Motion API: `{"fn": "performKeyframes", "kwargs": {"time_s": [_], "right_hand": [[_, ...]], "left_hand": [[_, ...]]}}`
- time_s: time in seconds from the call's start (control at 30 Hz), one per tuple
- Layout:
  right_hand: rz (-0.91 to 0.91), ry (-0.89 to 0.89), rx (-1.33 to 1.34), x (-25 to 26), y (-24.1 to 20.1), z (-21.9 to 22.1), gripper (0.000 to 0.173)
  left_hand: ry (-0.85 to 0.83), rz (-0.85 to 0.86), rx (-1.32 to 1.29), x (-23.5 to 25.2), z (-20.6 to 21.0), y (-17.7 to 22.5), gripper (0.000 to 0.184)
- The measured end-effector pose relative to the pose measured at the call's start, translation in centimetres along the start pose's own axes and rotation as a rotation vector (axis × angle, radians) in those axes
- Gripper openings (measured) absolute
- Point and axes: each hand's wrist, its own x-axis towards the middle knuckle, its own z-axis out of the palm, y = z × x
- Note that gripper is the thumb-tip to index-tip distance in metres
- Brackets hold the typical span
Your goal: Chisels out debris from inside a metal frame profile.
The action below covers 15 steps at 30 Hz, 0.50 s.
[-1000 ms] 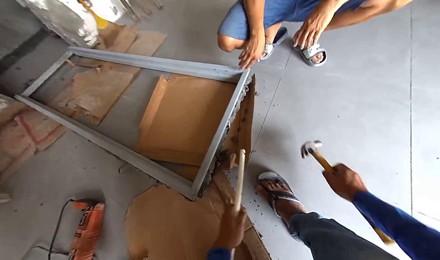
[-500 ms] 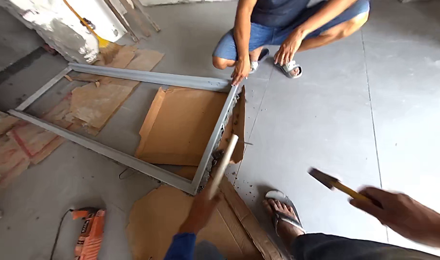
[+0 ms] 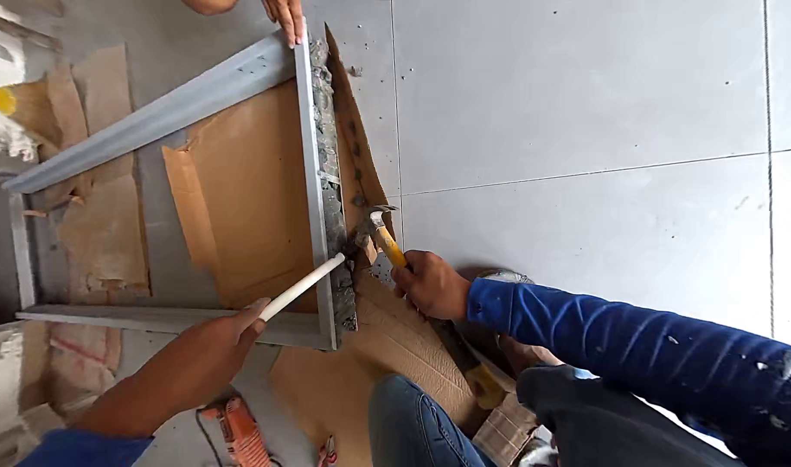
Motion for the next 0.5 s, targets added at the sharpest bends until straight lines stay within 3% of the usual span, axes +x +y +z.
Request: {"fn": "performKeyframes", "kwargs": {"time_s": [0.3,0.5], "right_hand": [[-0.035,-0.038,-0.087,3.3,-2.0,-2.1,0.038],[-0.218,0.241,0.047,5.8,-4.2,-0.9,0.036]], "left_hand": [[-0.193,0.024,0.047,3.8,-1.4,1.8,0.048],[-0.194,0.031,0.112,4.0,-1.5,1.8,0.044]]}}
